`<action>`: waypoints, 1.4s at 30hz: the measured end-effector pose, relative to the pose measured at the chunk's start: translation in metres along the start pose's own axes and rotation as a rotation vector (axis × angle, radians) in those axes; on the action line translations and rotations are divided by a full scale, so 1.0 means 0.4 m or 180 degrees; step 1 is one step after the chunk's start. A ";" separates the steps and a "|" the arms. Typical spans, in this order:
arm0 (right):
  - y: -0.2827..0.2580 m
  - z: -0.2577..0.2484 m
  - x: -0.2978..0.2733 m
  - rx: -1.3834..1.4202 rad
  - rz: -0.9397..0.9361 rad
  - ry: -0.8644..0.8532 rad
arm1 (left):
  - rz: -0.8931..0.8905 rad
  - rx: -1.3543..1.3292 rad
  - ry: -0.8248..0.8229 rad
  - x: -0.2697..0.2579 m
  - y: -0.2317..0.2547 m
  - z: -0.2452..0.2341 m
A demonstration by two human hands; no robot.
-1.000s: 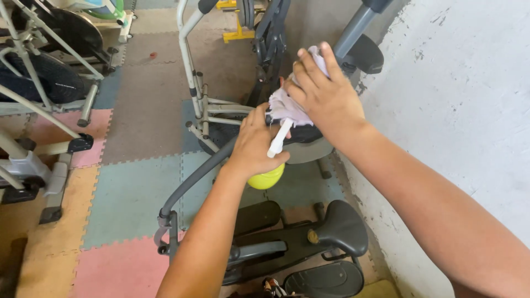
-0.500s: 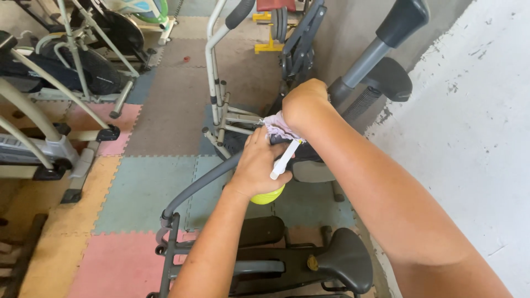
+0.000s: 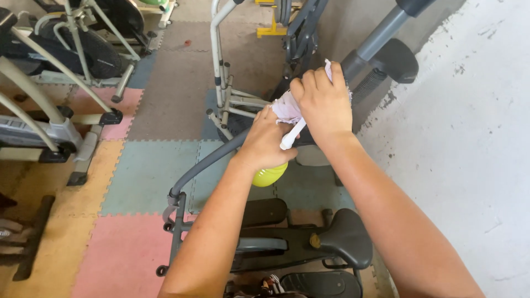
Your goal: Cleaning and wiping down various gym equipment using a spray bottle and a rag.
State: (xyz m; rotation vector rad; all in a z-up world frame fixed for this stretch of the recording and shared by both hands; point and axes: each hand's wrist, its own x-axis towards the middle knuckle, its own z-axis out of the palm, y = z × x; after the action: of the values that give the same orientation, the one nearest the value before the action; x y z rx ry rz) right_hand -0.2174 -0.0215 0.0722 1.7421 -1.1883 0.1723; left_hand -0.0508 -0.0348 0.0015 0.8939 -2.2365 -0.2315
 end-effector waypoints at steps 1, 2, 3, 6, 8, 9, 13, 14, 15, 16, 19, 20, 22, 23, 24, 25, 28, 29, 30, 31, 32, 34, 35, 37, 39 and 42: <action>-0.002 -0.002 -0.009 -0.0016 0.0031 -0.0019 | 0.0032 -0.0009 -0.0022 0.000 0.003 -0.005; -0.004 -0.004 -0.022 -0.0025 0.0068 0.0283 | 0.0103 -0.0068 0.0065 -0.002 0.009 -0.008; -0.005 -0.007 -0.035 -0.0038 0.0103 0.0586 | 0.0174 -0.0129 0.0150 -0.003 0.014 -0.012; -0.001 -0.044 -0.059 0.0094 0.0182 0.0860 | 0.0224 -0.0172 0.0151 -0.005 0.011 -0.013; 0.000 -0.068 -0.107 0.0309 0.0251 0.0899 | 0.0215 -0.0247 0.0200 -0.008 0.010 -0.014; 0.000 -0.079 -0.130 0.0551 0.0286 0.0955 | 0.0164 -0.0313 0.0268 -0.007 0.008 -0.014; 0.011 -0.001 -0.253 0.1352 0.0740 0.0839 | 0.0259 -0.0251 0.0117 -0.005 0.011 -0.021; 0.019 0.042 -0.278 0.2044 0.1434 0.0889 | 0.0174 -0.0305 0.0096 -0.003 0.016 -0.026; 0.027 0.085 -0.302 0.2733 0.2132 0.0928 | 0.0090 -0.0359 0.0073 -0.001 0.022 -0.031; 0.062 0.104 -0.293 0.2733 0.2114 0.0941 | 0.0091 -0.0353 0.0094 0.003 0.020 -0.031; 0.126 0.079 -0.230 0.4047 0.3235 0.1564 | 0.0140 -0.0291 0.0101 -0.003 0.017 -0.027; 0.134 0.016 -0.177 0.4628 0.3327 0.1327 | 0.0186 -0.0296 0.0156 -0.002 0.017 -0.027; 0.130 -0.050 -0.086 0.5210 0.3401 0.1072 | 0.0233 -0.0298 0.0209 0.002 0.015 -0.025; 0.116 -0.055 -0.050 0.5510 0.3166 0.0934 | 0.0222 -0.0299 0.0210 0.003 0.013 -0.023; 0.099 -0.061 -0.016 0.5804 0.2933 0.0781 | 0.0205 -0.0304 0.0202 -0.001 0.011 -0.021; 0.086 -0.010 -0.004 0.5807 0.2947 0.0773 | 0.0199 -0.0307 0.0189 -0.003 0.015 -0.022; 0.066 0.103 0.040 0.3706 0.2329 0.1864 | 0.0151 -0.0261 0.0164 0.001 0.023 -0.027; 0.068 0.109 0.052 0.4338 0.2668 0.2245 | 0.0145 -0.0245 0.0160 0.001 0.025 -0.028; 0.070 0.115 0.067 0.4982 0.2992 0.2625 | 0.0139 -0.0224 0.0162 0.003 0.027 -0.030; 0.075 0.107 0.065 0.5006 0.2974 0.2629 | 0.0127 -0.0205 0.0177 0.003 0.027 -0.032; 0.084 0.102 0.064 0.5510 0.3051 0.2567 | 0.0084 -0.0205 0.0144 0.006 0.027 -0.032; 0.106 0.105 0.054 0.6052 0.3073 0.2477 | 0.0022 -0.0183 0.0143 0.010 0.029 -0.029; 0.118 0.116 0.045 0.6453 0.3049 0.2214 | 0.0016 -0.0154 0.0178 0.010 0.031 -0.026; 0.136 0.146 0.024 0.6871 0.3015 0.1921 | -0.0007 -0.0109 0.0207 0.007 0.033 -0.020; 0.154 0.184 0.012 0.7925 0.2304 0.1300 | 0.0007 -0.0110 0.0252 0.005 0.038 -0.020; 0.173 0.206 0.026 0.8497 0.0999 0.0923 | -0.0100 -0.0045 0.0153 0.009 0.047 -0.024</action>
State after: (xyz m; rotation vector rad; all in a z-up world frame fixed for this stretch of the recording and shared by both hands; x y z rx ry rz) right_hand -0.2966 -0.0948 0.0803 2.8858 -0.3460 3.1504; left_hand -0.0564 -0.0223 0.0181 0.9183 -2.1754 -0.2378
